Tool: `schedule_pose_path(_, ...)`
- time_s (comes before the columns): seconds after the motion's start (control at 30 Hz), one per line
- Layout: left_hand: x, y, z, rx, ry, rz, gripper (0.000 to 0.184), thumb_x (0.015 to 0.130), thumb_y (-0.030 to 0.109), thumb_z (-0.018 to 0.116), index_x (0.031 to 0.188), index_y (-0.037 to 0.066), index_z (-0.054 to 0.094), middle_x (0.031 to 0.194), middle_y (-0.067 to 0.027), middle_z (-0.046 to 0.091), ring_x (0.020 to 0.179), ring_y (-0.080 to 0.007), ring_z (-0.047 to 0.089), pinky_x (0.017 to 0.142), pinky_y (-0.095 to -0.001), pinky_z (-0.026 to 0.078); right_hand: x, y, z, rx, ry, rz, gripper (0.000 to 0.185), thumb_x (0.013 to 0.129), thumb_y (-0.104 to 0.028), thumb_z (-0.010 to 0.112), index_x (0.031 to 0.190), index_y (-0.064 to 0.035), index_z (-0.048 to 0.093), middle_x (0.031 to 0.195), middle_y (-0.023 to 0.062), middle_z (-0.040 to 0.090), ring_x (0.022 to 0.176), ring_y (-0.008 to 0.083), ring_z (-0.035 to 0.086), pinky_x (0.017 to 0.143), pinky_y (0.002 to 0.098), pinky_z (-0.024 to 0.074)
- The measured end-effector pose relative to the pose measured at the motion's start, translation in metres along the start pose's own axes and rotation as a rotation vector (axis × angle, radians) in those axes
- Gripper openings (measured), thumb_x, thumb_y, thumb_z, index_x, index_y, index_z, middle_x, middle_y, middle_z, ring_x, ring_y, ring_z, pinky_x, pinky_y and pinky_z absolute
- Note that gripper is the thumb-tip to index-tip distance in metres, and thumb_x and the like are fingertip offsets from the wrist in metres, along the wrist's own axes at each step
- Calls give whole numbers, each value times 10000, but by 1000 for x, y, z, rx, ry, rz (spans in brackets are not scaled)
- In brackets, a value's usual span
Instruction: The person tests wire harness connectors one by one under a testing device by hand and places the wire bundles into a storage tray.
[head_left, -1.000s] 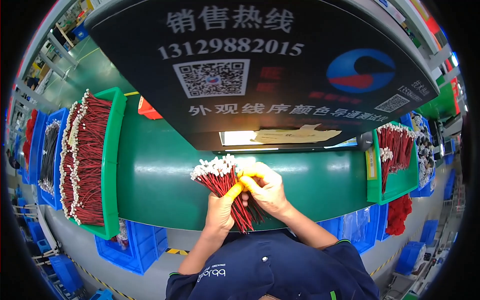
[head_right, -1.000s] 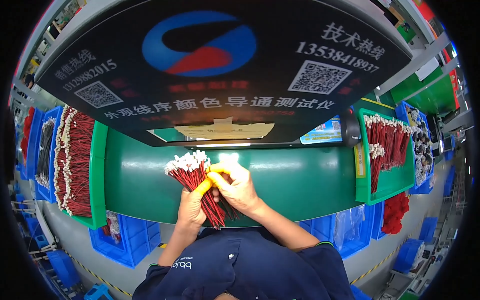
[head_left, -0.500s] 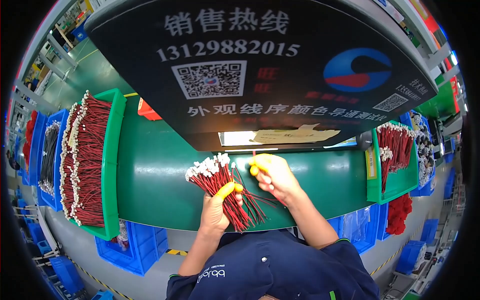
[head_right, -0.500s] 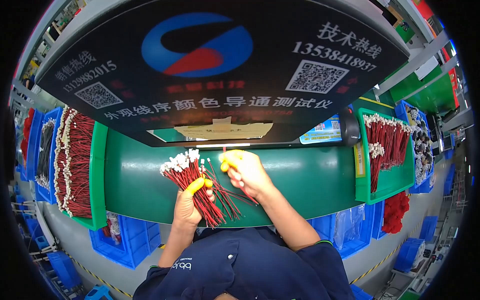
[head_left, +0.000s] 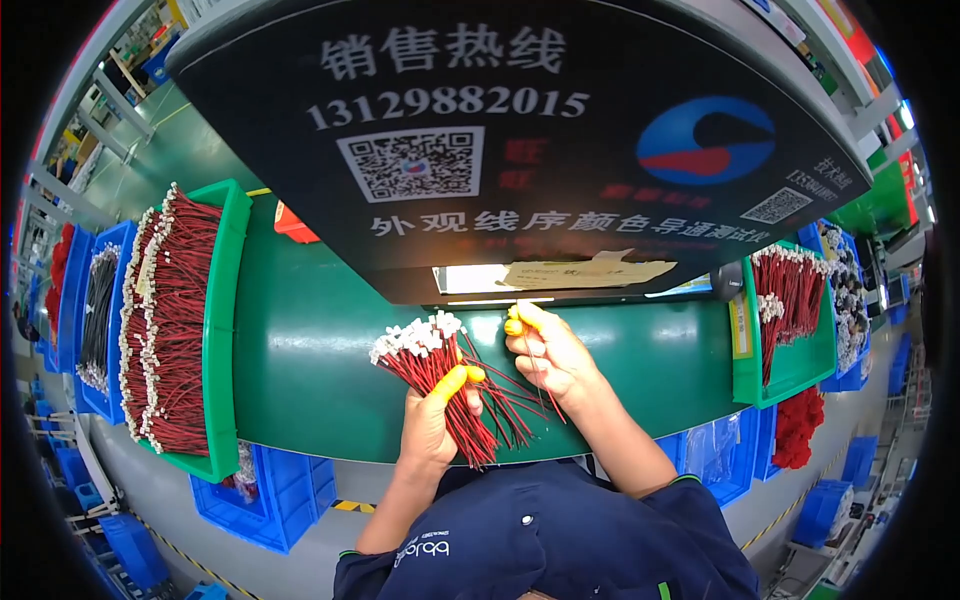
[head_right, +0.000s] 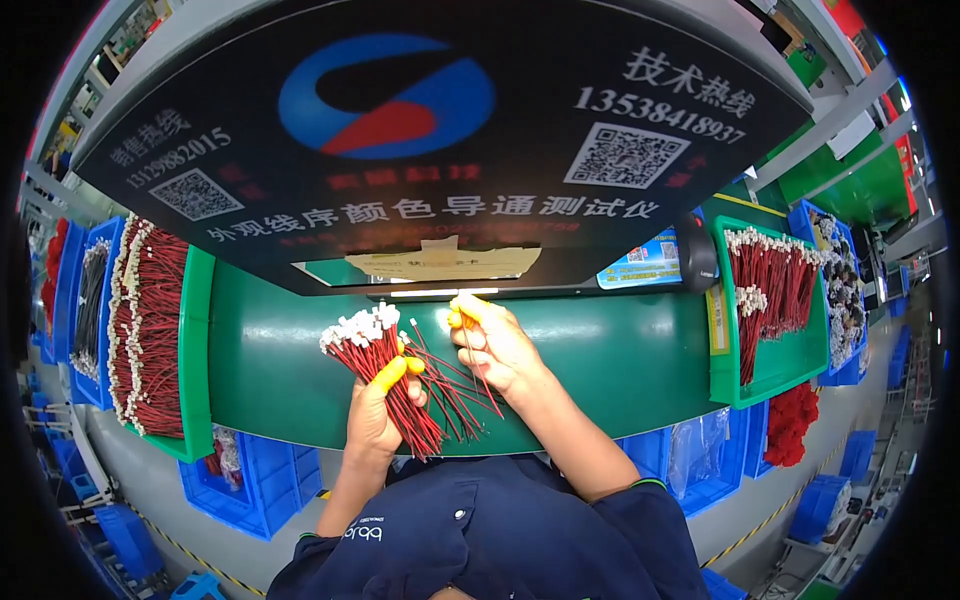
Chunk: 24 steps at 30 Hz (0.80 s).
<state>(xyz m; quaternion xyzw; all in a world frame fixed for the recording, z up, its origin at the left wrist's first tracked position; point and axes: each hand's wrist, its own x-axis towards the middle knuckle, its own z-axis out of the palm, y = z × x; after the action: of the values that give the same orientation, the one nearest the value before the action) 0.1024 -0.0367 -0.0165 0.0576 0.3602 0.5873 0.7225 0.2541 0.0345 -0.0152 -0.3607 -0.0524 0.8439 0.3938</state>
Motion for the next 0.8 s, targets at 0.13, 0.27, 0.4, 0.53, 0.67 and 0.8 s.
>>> schedule_pose_path(0.13, 1, 4, -2, -64, -18, -93, 135, 771, 37, 552, 900, 36, 512, 751, -105, 574, 532, -152, 517, 477, -261, 426, 4, 2, -3, -5, 10, -17, 229, 860, -218, 452, 697, -57, 454, 602, 8, 441, 386, 21, 312, 279, 142, 257)
schedule_pose_path(0.27, 2, 4, -2, -48, -25, -108, 141, 764, 41, 562, 898, 34, 519, 729, -97, 571, 527, -147, 516, 474, -257, 426, 0, 2, -5, -91, -37, -1, 190, 841, -193, 492, 750, -26, 498, 643, 15, 481, 409, 16, 348, 296, 156, 275)
schedule_pose_path(0.4, 2, -1, -2, 15, -29, -180, 152, 761, 48, 572, 906, 25, 531, 712, -91, 578, 519, -142, 525, 462, -257, 430, -7, 20, 21, -656, -88, -492, 207, 768, -91, 598, 927, 31, 548, 751, 36, 547, 540, 35, 461, 533, 152, 407)
schedule_pose_path(0.53, 3, -4, 3, 36, 14, -153, 144, 766, 33, 565, 905, 30, 526, 713, -92, 575, 520, -143, 521, 461, -266, 433, -21, 15, 24, -717, 20, -462, 166, 762, -65, 600, 896, 18, 550, 749, 29, 547, 549, 25, 462, 518, 161, 407)
schedule_pose_path(0.67, 5, -2, 0, -31, 35, -89, 141, 760, 36, 574, 891, 34, 522, 715, -91, 569, 529, -145, 516, 456, -270, 426, -20, 22, 15, -689, 48, -523, 130, 750, -37, 608, 865, -9, 555, 739, 16, 544, 574, 13, 460, 528, 157, 403)
schedule_pose_path(0.8, 4, -4, 3, -73, 24, -119, 138, 770, 50, 567, 899, 39, 519, 693, -76, 549, 533, -147, 506, 465, -278, 417, -17, 26, 13, -627, -4, -658, 134, 743, -4, 605, 867, -18, 557, 751, 8, 542, 588, 20, 460, 539, 155, 399)
